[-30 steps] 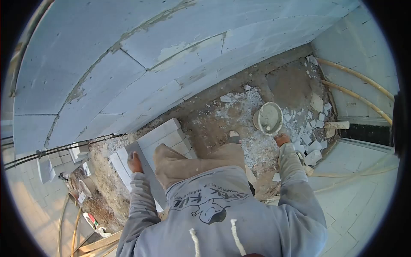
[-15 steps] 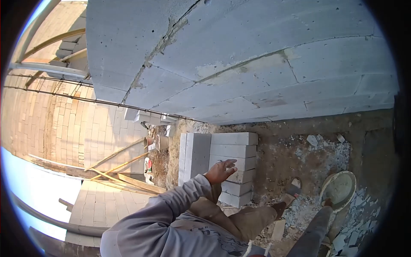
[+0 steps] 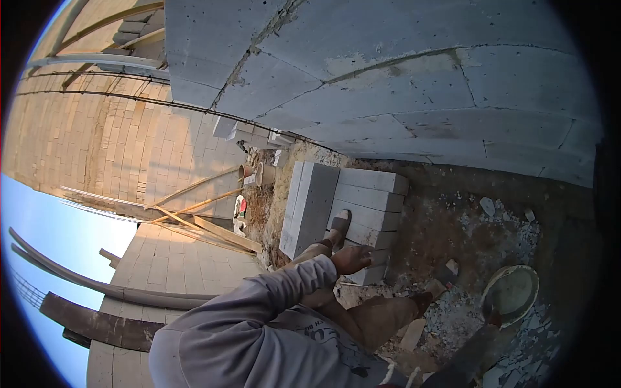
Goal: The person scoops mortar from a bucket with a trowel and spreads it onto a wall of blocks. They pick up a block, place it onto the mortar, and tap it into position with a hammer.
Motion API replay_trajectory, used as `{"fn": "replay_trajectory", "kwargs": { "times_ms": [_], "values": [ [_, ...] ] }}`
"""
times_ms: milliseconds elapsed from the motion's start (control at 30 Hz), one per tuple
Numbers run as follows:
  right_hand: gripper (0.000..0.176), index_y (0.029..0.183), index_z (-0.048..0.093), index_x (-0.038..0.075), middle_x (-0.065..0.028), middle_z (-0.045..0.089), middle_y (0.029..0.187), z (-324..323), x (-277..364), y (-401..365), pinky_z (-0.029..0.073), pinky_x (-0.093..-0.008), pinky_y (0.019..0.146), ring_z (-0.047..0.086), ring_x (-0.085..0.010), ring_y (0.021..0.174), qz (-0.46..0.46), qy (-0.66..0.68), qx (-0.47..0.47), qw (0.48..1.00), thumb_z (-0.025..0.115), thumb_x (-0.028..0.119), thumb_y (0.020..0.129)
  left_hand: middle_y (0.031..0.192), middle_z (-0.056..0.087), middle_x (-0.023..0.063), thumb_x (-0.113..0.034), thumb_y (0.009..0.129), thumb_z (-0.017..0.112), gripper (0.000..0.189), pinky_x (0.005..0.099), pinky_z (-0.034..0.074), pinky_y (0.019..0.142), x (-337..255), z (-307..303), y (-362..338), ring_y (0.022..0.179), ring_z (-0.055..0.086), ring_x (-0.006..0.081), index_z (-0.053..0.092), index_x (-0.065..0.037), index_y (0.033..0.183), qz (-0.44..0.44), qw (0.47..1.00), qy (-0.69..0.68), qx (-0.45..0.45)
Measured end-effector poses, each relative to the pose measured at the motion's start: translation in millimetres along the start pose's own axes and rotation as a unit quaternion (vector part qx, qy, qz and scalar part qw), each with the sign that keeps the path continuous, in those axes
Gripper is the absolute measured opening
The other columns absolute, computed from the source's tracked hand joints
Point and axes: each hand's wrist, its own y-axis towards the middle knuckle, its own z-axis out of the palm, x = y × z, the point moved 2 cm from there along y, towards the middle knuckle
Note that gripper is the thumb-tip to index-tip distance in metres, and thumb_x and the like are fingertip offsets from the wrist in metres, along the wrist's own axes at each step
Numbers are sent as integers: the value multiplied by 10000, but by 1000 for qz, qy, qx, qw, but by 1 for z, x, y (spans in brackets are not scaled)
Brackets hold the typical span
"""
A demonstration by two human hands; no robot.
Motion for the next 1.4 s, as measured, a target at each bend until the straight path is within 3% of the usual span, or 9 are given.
{"fn": "replay_trajectory", "kwargs": {
  "times_ms": [167,267,367,533,667,800,1133,1300,1400],
  "values": [
    [314,1047,605,139,-130,621,913,-91,35,-218,479,-425,670,608,-236,793,225,52,-43,972,455,359,880,1060,595,184,-302,861,506,392,411,466,792,18,11,6,909,593,356,513,-58,1167,145,986,74,20],
    [393,1069,550,59,-64,559,731,-129,126,-300,449,-347,506,538,-190,568,385,534,-91,747,456,390,879,1104,556,200,-132,822,542,216,428,497,747,1,12,4,918,586,364,564,-84,1031,363,906,215,-27],
    [285,967,546,64,-66,566,695,-136,185,-357,382,-321,450,491,-169,504,224,704,-184,648,485,325,870,1059,596,219,-347,835,553,419,392,460,826,-27,16,14,987,572,356,559,-30,1108,58,995,-18,75],
    [301,1023,541,38,-93,596,782,-136,240,-439,482,-296,528,585,-174,639,30,809,-102,579,540,294,866,1038,613,207,-377,829,531,471,380,422,879,-58,1,18,1027,560,352,554,-15,1129,41,996,11,75],
    [385,1062,522,26,-96,601,807,-142,272,-468,488,-296,539,583,-161,652,94,766,-140,620,626,293,806,1048,606,217,-376,819,541,488,378,425,877,-49,-9,33,1027,559,358,555,2,1128,69,995,-20,73],
    [329,941,634,41,-128,643,884,-122,212,-358,490,-386,699,616,-242,846,229,340,-134,902,628,296,733,1043,611,217,-381,813,549,492,364,426,876,-63,-25,38,1018,568,347,556,-15,1142,79,995,14,57],
    [351,976,577,-4,-161,591,751,-137,190,-263,456,-423,484,562,-287,540,410,488,-102,764,673,238,740,1033,624,188,-362,827,527,453,357,433,854,-49,-20,34,988,587,315,574,-32,1133,11,998,-34,54],
    [353,1004,556,37,-116,564,690,-137,173,-242,477,-388,446,556,-250,509,289,600,-111,738,671,281,774,1027,606,200,-230,844,545,317,362,456,819,-15,14,34,931,593,325,592,3,1054,132,984,92,82],
    [469,1012,589,2,-185,618,792,-72,103,-203,492,-414,604,609,-313,669,291,393,-185,853,601,415,790,1021,606,199,-268,848,517,335,356,449,820,-13,27,32,948,582,329,604,7,1017,40,994,41,92]
  ]
}}
